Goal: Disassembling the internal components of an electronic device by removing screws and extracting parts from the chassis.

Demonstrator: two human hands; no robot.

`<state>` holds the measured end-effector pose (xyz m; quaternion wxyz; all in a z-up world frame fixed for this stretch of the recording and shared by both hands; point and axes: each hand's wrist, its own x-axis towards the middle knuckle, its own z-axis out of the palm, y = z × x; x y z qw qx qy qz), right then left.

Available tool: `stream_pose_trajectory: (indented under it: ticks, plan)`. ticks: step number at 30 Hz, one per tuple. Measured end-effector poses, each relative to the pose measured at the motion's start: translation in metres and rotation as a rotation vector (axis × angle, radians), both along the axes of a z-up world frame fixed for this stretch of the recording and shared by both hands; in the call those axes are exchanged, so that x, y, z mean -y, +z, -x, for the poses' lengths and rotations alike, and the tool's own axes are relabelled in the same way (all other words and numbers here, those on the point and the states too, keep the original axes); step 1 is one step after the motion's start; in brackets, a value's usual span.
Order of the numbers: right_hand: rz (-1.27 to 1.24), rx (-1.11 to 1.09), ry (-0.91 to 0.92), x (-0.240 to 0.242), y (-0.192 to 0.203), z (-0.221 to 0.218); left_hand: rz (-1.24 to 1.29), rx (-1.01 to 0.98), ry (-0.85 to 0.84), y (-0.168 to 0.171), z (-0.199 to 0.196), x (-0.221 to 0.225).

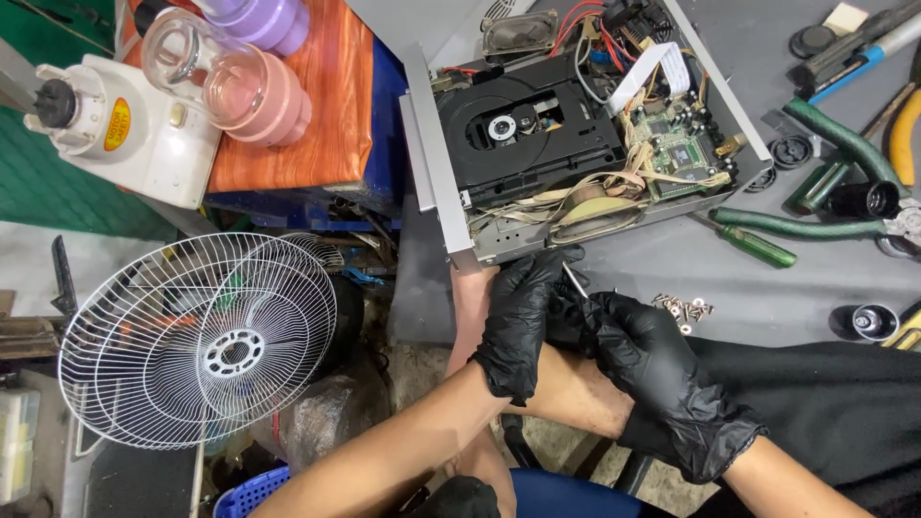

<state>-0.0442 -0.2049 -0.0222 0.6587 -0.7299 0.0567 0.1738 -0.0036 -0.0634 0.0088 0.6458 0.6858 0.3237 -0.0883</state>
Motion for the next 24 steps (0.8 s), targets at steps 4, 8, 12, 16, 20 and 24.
stream_pose_trajectory:
  ticks: [4, 8, 12, 16, 20, 24]
  plan:
    - [0.04, 0.024, 0.036, 0.0, 0.007, -0.006, 0.171, -0.077, 0.075, -0.013, -0.006, -0.006]
    - [0.096, 0.025, 0.06, -0.001, 0.01, -0.005, 0.206, -0.074, 0.058, -0.027, -0.012, -0.012]
    - [0.112, -0.022, 0.084, -0.001, 0.021, -0.006, 0.493, 0.369, -0.091, -0.003, 0.011, -0.014]
    - [0.063, -0.019, 0.076, 0.0, 0.014, -0.003, 0.354, 0.383, -0.118, -0.022, 0.005, -0.015]
    - [0.202, -0.018, 0.111, 0.004, 0.003, 0.0, 0.366, -0.016, 0.03, -0.064, -0.005, -0.018]
    - [0.302, 0.031, 0.272, 0.009, 0.012, -0.001, 0.374, 0.038, 0.097, -0.06, -0.002, -0.007]
